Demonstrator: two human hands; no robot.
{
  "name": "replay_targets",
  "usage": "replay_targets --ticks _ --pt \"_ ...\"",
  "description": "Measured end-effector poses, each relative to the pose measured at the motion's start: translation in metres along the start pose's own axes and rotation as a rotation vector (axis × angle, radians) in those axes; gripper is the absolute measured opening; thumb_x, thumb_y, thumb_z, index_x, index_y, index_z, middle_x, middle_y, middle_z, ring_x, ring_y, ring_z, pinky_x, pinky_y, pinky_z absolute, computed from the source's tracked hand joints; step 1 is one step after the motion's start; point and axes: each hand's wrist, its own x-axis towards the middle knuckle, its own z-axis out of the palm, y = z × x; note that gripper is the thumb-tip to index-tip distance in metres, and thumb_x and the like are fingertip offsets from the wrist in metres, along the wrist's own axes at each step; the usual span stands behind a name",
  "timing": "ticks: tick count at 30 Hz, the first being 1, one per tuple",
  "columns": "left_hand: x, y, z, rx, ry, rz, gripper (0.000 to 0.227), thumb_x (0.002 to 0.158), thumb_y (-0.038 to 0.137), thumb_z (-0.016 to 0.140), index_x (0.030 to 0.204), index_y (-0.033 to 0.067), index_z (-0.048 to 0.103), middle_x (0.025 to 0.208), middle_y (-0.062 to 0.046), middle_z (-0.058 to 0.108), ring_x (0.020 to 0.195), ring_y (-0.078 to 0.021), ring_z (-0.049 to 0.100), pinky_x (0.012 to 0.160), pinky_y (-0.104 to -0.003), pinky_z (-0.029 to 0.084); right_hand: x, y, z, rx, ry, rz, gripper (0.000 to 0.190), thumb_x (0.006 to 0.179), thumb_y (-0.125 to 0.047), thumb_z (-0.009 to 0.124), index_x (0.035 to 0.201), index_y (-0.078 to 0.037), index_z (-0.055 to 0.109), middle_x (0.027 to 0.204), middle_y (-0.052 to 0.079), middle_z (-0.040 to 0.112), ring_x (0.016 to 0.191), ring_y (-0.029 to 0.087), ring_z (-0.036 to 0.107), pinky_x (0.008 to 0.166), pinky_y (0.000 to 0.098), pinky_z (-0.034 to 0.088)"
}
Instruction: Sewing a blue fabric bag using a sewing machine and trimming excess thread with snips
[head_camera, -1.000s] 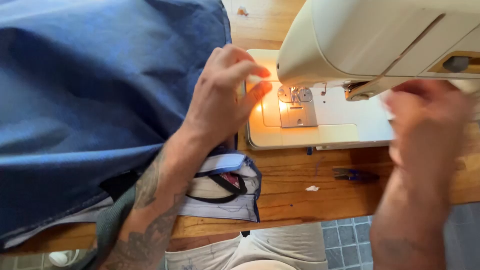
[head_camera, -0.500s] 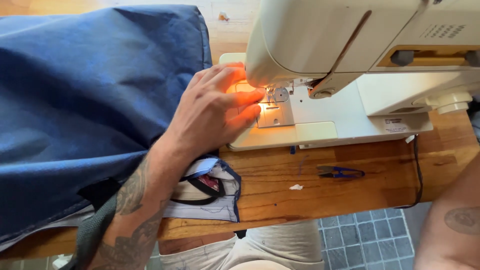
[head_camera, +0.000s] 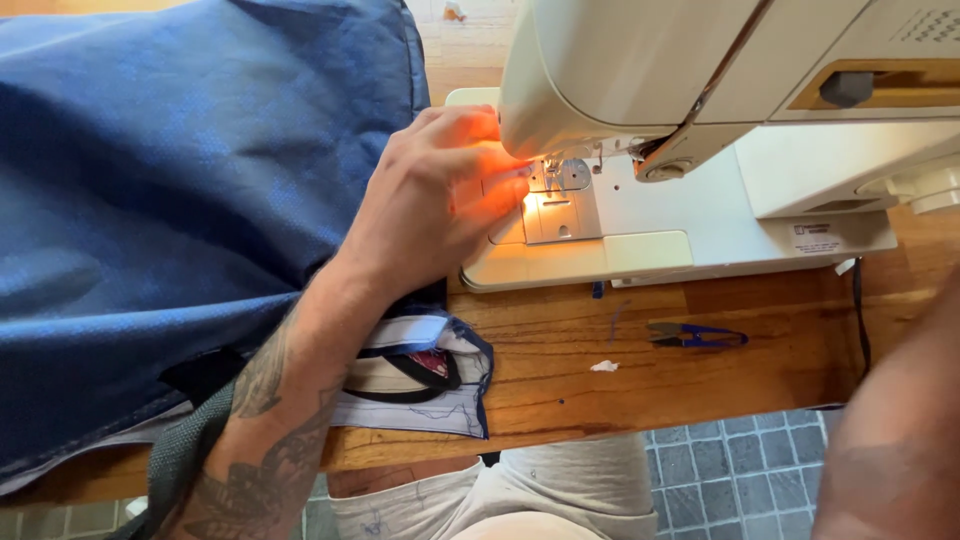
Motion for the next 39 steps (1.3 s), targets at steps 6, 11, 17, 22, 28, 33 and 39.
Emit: replay_targets --ticks 6,11,17,22,28,33,39 --pt "0.008 0.003 0.01 -0.002 0.003 -0.191 0.021 0.099 0.026 0.09 0.099 0.0056 0.088 0.117 -0.007 0.081 0.112 -0.0327 0.068 0.098 -0.045 0.057 0.049 -0.151 0.11 -0.147 -0.038 -0.224 0.032 0.111 0.021 0.062 0.13 0.01 0.085 0.124 0.021 0.072 0.122 0.037 0.065 0.11 0.0471 0.052" --pt "0.003 0.0 0.018 0.015 0.142 -0.045 0.011 0.098 0.019 0.093 0.094 0.0091 0.091 0.105 -0.005 0.079 0.105 -0.0322 0.069 0.093 -0.044 0.06 0.08 -0.168 0.157 -0.156 -0.265 0.077 0.03 0.109 -0.023 0.068 0.09 -0.01 0.088 0.077 0.0 0.07 0.081 0.019 0.056 0.079 0.0396 0.044" --pt "0.001 -0.001 0.018 -0.022 0.199 0.012 0.004 0.098 0.015 0.094 0.099 0.0112 0.092 0.105 -0.004 0.077 0.106 -0.0316 0.071 0.095 -0.045 0.061 0.087 -0.177 0.182 -0.087 -0.29 0.584 0.074 0.11 -0.033 0.08 0.048 -0.018 0.044 0.045 -0.008 0.037 0.04 0.007 0.035 0.045 0.0342 0.025" --pt "0.002 -0.001 0.021 0.044 0.188 -0.029 0.006 0.094 0.021 0.095 0.096 0.0161 0.092 0.105 0.0 0.077 0.109 -0.0297 0.071 0.087 -0.047 0.057 0.092 -0.168 0.189 -0.011 -0.274 0.529 0.022 0.094 -0.017 0.062 0.073 -0.019 0.053 0.07 -0.011 0.043 0.064 0.006 0.038 0.056 0.0314 0.028" --pt "0.015 0.007 0.019 0.093 0.017 -0.268 0.039 0.078 0.048 0.106 0.096 0.0144 0.095 0.118 -0.002 0.086 0.123 -0.0308 0.066 0.097 -0.043 0.058 0.095 -0.152 0.19 -0.01 -0.298 0.56 0.052 0.107 -0.024 0.067 0.062 -0.019 0.041 0.074 -0.01 0.049 0.078 0.007 0.053 0.071 0.0272 0.043" --pt "0.018 0.016 0.032 0.132 0.086 -0.341 0.034 0.083 0.047 0.098 0.076 0.0147 0.09 0.104 0.0 0.085 0.119 -0.0264 0.067 0.091 -0.039 0.057 0.095 -0.145 0.19 0.105 -0.307 0.519 0.063 0.105 -0.017 0.068 0.057 -0.024 0.028 0.059 -0.013 0.031 0.056 0.005 0.035 0.059 0.0276 0.03" --pt "0.008 0.002 0.046 0.102 0.199 -0.26 0.03 0.084 0.029 0.098 0.07 0.0128 0.077 0.086 0.0 0.068 0.103 -0.0293 0.065 0.089 -0.038 0.055 0.089 -0.129 0.191 0.088 -0.317 0.428 0.033 0.089 -0.011 0.062 0.059 -0.013 0.046 0.056 0.002 0.041 0.055 0.019 0.039 0.057 0.0402 0.033"
